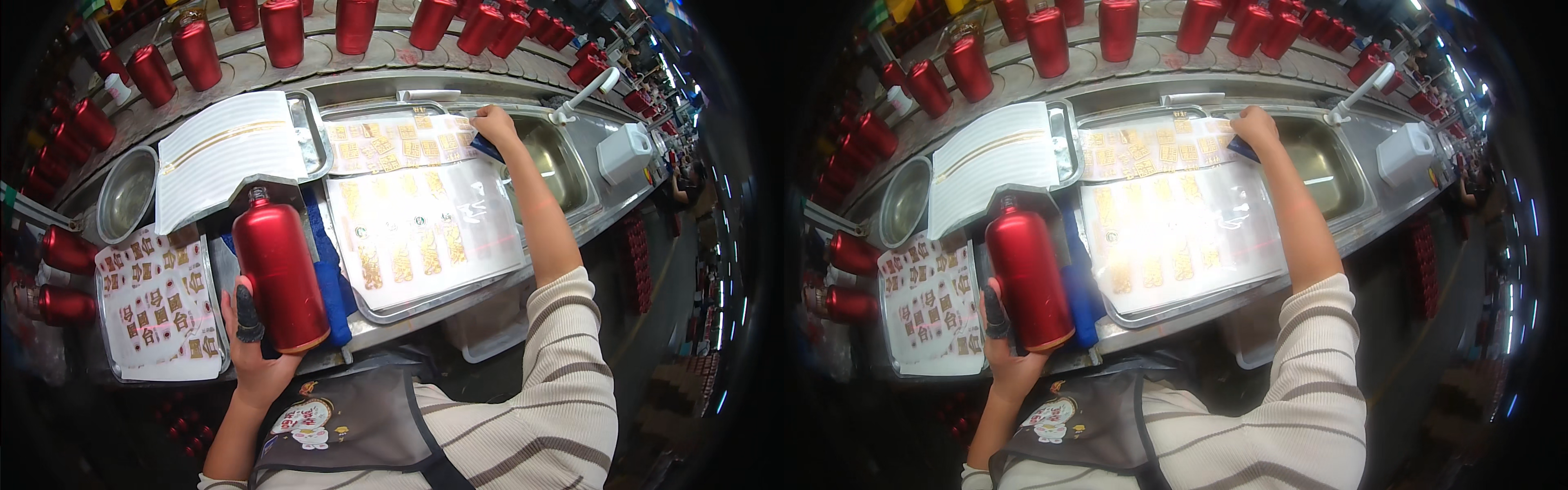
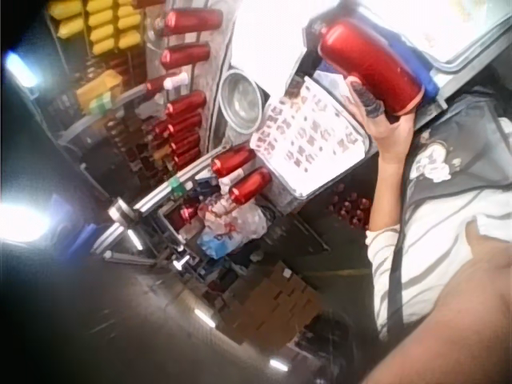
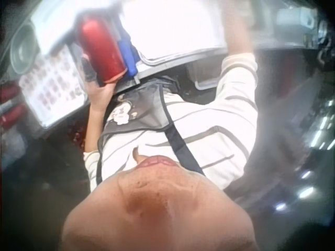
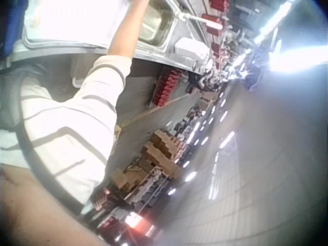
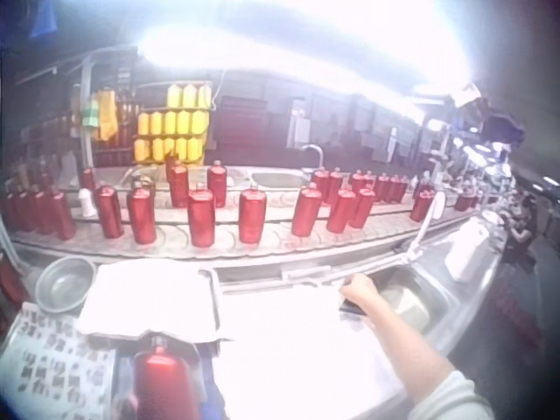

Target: The person applies gold decorative stickers to red cylindrical containers. They peel stickers from a sheet, align and press them onto the container, smooth the surface, and rotate the container to apply additional stickers. Finished containers are placed on a nearby rack.

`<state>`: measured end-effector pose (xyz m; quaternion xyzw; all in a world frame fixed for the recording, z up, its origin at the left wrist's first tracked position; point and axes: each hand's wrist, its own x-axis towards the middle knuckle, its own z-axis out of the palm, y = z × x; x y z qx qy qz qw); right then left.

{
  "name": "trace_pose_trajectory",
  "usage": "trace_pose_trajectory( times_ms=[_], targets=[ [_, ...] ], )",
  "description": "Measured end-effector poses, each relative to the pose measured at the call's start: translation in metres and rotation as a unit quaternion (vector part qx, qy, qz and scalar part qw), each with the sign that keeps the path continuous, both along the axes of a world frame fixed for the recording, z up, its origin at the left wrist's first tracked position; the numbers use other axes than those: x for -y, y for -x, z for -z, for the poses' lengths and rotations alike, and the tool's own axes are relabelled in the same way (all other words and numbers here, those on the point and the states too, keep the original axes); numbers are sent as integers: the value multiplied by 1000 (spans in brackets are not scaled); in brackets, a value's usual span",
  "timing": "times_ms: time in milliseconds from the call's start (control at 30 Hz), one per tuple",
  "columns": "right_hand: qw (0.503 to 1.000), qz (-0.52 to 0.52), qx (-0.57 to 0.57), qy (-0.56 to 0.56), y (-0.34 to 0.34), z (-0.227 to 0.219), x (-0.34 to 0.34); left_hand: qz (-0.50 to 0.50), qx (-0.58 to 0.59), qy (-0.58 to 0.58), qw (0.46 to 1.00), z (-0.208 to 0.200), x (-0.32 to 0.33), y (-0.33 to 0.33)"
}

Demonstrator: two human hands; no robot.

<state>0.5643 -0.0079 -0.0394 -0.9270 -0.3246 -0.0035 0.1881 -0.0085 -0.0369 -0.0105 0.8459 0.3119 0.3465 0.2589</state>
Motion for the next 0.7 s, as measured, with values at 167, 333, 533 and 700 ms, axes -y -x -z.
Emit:
trace_pose_trajectory(
  times_ms=[167, 333, 533, 700],
  targets=[
    [943, -80, -319, -44, -31, 10, -20, -38, -44, 72, 996, 5, 2, 6],
    [986, -15, -144, -85, -29, 18, -9, -29, -52, 79, 995, 7, 4, 10],
    [969, -153, 162, -109, 80, -47, 13, 0, -122, -47, 991, -15, -4, 2],
    [951, -284, -3, -121, 211, -101, 37, -2, -38, -35, 999, 5, -7, 7]
  ],
)
